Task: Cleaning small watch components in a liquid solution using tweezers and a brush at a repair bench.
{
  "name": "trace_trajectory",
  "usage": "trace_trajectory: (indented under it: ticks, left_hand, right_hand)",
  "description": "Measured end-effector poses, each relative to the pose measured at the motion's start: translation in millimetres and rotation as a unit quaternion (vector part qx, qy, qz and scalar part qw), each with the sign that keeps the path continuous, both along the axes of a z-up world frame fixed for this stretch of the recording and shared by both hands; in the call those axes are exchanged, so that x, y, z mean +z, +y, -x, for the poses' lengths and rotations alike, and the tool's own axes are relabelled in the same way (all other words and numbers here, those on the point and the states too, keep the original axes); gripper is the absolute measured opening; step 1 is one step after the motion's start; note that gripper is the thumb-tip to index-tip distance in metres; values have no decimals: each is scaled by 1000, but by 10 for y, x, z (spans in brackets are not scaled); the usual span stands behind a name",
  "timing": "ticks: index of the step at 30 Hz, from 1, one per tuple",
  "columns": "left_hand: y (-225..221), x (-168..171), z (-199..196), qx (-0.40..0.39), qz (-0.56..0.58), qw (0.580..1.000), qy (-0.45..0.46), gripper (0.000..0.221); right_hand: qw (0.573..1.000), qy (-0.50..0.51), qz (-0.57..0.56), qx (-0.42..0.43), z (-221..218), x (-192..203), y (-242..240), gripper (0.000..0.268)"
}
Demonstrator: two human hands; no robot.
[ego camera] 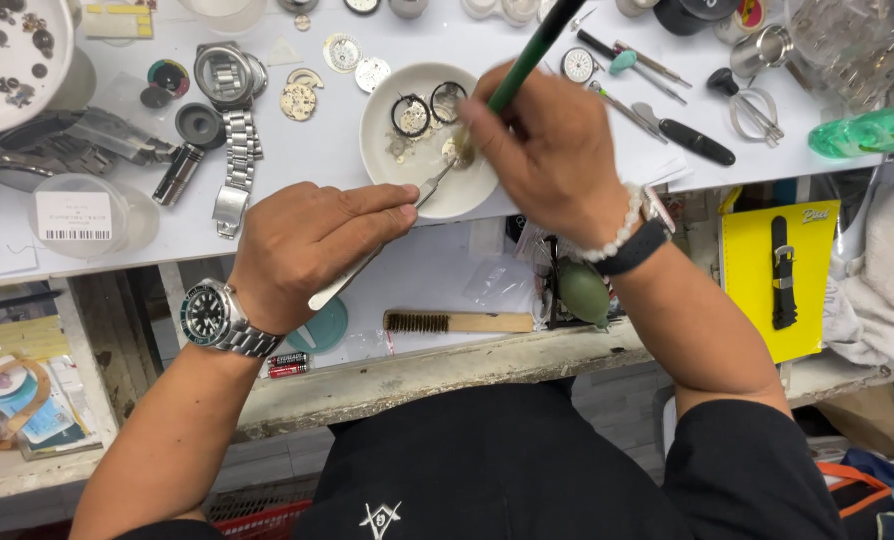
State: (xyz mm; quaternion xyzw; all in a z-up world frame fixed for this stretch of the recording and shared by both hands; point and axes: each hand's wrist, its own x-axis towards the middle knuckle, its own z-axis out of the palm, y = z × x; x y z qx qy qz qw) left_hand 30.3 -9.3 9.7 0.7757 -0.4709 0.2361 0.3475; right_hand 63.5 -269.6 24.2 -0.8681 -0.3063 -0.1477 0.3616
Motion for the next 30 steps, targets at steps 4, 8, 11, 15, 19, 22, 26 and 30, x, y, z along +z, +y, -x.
trace_trajectory:
  ticks: [4,8,11,15,19,22,26,30]
  left_hand:
    - [-7,-26,2,-1,1,1000,1,16]
    - [-12,-11,-22,-1,12,1000,3,13]
    - [-8,-47,15,-2,12,1000,14,13]
    - [-15,-36,-17,-1,15,1000,10,12]
    - [-16,-43,-9,2,20,1000,6,11]
    - [-15,-49,-22,6,21,1000,6,10]
    - [-13,-54,-3,0,19,1000,12,13]
    - [-12,-48,-30,-6,24,1000,16,12]
  right_hand:
    - [998,41,-15,45,20,10,10,17]
    - [1000,18,20,1,16,122,29,23]
    - [999,20,30,-9,31,96,4,20]
    - [991,131,-29,30,86,232,46,18]
    - [997,-36,65,-34,5,132,-5,28]
    - [993,109,-14,37,2,131,-1,20]
    - [1000,14,16,6,2,90,2,20]
    - [994,74,-32,68,-7,129,22,16]
